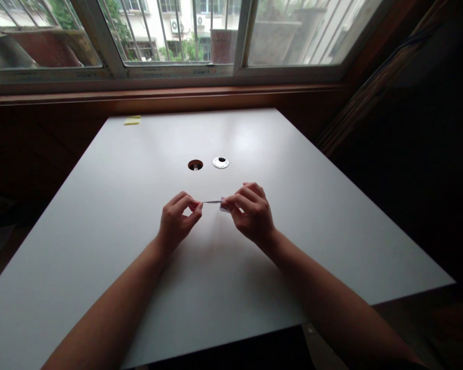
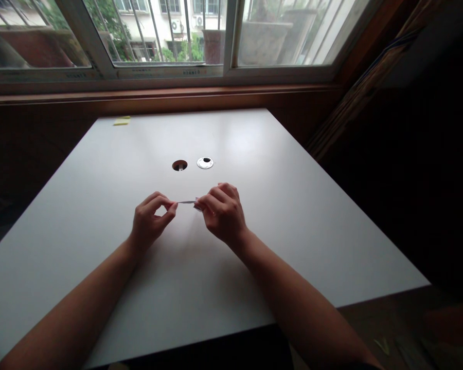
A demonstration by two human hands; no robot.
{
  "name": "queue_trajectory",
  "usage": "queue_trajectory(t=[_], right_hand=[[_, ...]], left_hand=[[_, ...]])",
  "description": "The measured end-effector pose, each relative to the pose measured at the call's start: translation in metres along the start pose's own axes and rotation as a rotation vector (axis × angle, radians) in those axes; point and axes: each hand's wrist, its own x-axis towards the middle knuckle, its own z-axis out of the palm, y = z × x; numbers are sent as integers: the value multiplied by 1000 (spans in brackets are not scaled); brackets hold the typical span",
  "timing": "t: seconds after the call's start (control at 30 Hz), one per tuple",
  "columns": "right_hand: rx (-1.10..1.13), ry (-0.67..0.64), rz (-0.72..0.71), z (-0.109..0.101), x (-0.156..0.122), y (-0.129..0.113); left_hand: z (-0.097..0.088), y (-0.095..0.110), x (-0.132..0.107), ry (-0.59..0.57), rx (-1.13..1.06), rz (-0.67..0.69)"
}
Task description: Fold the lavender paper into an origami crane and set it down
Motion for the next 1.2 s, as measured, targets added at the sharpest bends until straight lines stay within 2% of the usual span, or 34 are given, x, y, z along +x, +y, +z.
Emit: queue_trajectory(t=[0.17, 0.3, 0.4, 0.47, 0.67, 0.9, 1.0, 1.2], right_hand=[[-3, 36, 27, -3, 1, 5], [-13, 152, 108, -10, 4, 14], [-34, 144, 86, -11, 4, 17], [-43, 117, 53, -9, 2, 17], [-84, 30, -48, -5, 0, 13], [-53, -77, -182, -4, -1, 6], [-39, -103, -214, -2, -2, 5], [-33, -101, -224, -2, -2, 5]], left_hand=[[-5, -8, 2, 21, 3, -18], [-19, -27, 3, 182, 92, -91], [-23, -33, 2, 225, 87, -138], [-21, -31, 1, 213, 90, -117], [-13, -16, 2, 143, 240, 86], [-9, -12, 1, 3, 297, 253], [-7, -10, 1, -27, 269, 300], [-7, -10, 1, -12, 231, 320]])
